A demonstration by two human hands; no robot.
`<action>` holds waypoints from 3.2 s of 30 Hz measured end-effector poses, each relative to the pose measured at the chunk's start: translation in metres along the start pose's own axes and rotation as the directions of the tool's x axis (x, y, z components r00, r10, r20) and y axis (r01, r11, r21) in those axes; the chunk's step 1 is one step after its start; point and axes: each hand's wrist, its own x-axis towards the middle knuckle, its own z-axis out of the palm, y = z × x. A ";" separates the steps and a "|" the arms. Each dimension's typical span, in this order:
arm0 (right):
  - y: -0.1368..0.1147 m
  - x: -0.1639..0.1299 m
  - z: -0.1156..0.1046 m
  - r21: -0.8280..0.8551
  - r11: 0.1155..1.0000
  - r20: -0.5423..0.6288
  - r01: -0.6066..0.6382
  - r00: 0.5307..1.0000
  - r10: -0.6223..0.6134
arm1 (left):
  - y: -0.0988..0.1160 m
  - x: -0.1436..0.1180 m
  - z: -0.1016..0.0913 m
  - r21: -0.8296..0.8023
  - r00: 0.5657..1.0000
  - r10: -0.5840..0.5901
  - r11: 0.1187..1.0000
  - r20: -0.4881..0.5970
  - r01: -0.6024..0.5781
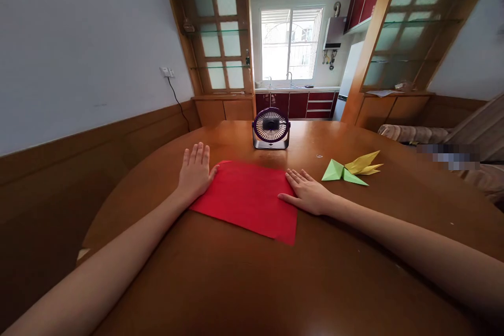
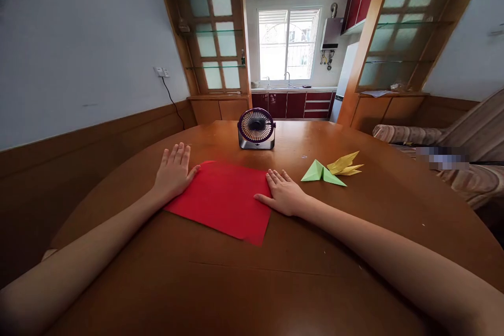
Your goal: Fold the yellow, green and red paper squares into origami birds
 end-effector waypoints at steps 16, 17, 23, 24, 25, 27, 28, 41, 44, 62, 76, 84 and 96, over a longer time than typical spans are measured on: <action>0.013 -0.004 0.001 0.025 1.000 -0.039 -0.016 0.999 0.017 | 0.005 -0.003 0.018 -0.229 0.864 0.129 0.973 0.487 -0.016; 0.014 -0.005 0.001 0.022 1.000 -0.045 -0.011 0.999 0.012 | -0.001 -0.003 0.017 -0.209 0.865 0.091 0.978 0.494 0.017; 0.013 -0.007 -0.001 -0.050 0.999 -0.109 0.021 0.994 -0.026 | 0.004 -0.004 0.001 -0.228 0.973 0.054 0.974 0.226 -0.001; 0.012 -0.008 -0.001 -0.067 0.998 -0.132 0.021 0.991 -0.029 | 0.013 -0.005 -0.004 -0.245 0.978 0.085 0.969 0.191 -0.037; 0.012 -0.008 0.000 -0.082 0.996 -0.156 0.022 0.987 -0.035 | 0.023 -0.006 -0.009 -0.265 0.978 0.122 0.961 0.167 -0.075; 0.010 -0.009 0.000 -0.108 0.994 -0.194 0.032 0.980 -0.052 | 0.047 -0.012 -0.020 -0.340 0.961 0.242 0.922 0.133 -0.185; 0.010 -0.010 0.001 -0.117 0.992 -0.205 0.037 0.977 -0.061 | 0.059 -0.016 -0.025 -0.371 0.942 0.305 0.898 0.141 -0.235; 0.044 -0.014 -0.017 0.198 0.936 -0.190 0.291 0.948 -0.254 | 0.069 -0.020 -0.030 -0.609 0.668 0.644 0.713 0.374 -0.346; 0.050 -0.017 -0.021 0.385 0.841 -0.111 0.379 0.924 -0.365 | 0.056 -0.015 -0.023 -0.565 0.691 0.592 0.763 0.415 -0.314; 0.040 -0.012 -0.022 0.205 0.871 -0.278 0.448 0.879 -0.387 | 0.088 -0.030 -0.055 -0.763 0.634 0.679 0.612 0.370 -0.210; 0.033 -0.012 -0.027 0.427 0.858 -0.535 0.287 0.845 -0.016 | 0.096 -0.039 -0.055 -0.821 0.754 0.518 0.569 0.404 0.049; 0.043 -0.003 -0.018 0.773 0.570 -0.445 0.277 0.878 0.176 | 0.095 -0.038 -0.042 -0.876 0.819 0.311 0.147 0.482 0.459; 0.036 -0.008 -0.014 0.951 0.307 -0.089 0.036 0.983 0.159 | 0.110 -0.040 -0.049 -0.677 0.743 0.198 -0.313 0.639 0.666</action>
